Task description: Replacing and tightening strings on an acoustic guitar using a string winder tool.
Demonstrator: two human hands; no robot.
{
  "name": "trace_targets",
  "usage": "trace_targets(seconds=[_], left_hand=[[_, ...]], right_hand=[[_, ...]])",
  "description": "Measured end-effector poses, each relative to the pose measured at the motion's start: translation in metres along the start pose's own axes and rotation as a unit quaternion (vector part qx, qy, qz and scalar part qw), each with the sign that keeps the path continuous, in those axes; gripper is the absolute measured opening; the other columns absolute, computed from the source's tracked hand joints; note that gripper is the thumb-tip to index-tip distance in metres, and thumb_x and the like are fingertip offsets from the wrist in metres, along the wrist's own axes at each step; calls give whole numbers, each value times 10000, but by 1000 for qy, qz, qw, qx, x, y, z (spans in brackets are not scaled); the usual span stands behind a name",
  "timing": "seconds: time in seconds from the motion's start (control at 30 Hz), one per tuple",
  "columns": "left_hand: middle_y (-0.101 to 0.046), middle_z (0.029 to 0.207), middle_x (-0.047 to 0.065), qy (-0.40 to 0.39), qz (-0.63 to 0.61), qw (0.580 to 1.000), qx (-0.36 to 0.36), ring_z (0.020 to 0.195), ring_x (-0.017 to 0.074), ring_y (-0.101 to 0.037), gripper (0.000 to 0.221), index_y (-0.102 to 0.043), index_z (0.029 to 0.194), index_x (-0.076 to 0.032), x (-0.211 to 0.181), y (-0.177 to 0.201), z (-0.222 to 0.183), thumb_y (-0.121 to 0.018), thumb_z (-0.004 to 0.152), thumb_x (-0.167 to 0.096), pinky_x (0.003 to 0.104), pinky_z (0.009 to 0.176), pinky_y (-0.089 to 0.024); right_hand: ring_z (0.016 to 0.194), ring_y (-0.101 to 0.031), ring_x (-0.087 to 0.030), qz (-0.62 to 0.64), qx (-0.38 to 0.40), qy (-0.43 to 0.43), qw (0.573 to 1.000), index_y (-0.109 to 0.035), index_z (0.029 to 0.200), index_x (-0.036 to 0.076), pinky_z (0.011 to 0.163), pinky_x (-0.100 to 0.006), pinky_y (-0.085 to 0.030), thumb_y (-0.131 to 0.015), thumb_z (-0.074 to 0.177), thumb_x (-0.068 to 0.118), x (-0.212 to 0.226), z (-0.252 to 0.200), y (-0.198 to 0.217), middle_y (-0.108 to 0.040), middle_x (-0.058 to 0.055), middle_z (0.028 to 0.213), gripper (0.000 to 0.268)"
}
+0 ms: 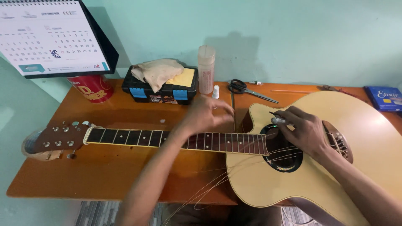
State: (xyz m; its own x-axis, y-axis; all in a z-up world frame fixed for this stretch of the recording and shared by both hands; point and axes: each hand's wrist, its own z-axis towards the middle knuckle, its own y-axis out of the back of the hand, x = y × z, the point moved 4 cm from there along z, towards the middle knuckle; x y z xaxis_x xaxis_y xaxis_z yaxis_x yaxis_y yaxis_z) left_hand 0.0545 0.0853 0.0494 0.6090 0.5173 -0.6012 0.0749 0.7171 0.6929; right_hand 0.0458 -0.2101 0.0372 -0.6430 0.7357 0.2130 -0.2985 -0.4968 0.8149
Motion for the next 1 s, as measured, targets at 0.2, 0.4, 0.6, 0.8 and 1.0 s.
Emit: trace_targets(seconds=[0.2,0.4,0.6,0.8,1.0], left_hand=[[-766,1099,-69,102,266,959,-1,1078,261,-727,474,-689,1248,-381,135,-19,65,-847,802,-396,491,907,-582],[-767,1010,113,57,246,967,38,1047,401,-705,345,-754,1169,-301,176,-45,74,-845,836,-306,507,918,-567],[-746,933,60,50,261,964,6,1024,366,-682,174,-751,852,-216,191,-19,78,-877,746,-271,492,892,-567],[-683,929,55,82,341,936,27,1066,289,-677,202,-726,871,-274,216,-34,72,-875,756,-350,421,874,-573],[-687,858,10,79,339,937,16,1108,248,-627,194,-739,845,-318,163,3,56,-873,707,-334,420,894,-566]], right_hand=[[669,-687,-348,12,-25,-22,999,-762,1064,119,559,-453,-543,-748,855,234,-14,1,-19,-722,-64,882,239],[767,-708,-372,26,15,-30,999,-771,1073,177,609,-465,-560,-712,846,240,-9,4,-12,-735,-52,940,243],[758,-709,-399,68,53,-38,996,-787,1082,194,640,-510,-557,-667,859,283,4,20,-3,-749,-61,978,268],[830,-742,-280,83,127,-83,985,-817,906,284,720,-387,-571,-798,782,362,-37,43,-39,-753,62,898,147],[931,-724,-440,32,209,-80,974,-815,981,163,813,-540,-560,-758,848,367,-10,122,-67,-786,-97,962,250]])
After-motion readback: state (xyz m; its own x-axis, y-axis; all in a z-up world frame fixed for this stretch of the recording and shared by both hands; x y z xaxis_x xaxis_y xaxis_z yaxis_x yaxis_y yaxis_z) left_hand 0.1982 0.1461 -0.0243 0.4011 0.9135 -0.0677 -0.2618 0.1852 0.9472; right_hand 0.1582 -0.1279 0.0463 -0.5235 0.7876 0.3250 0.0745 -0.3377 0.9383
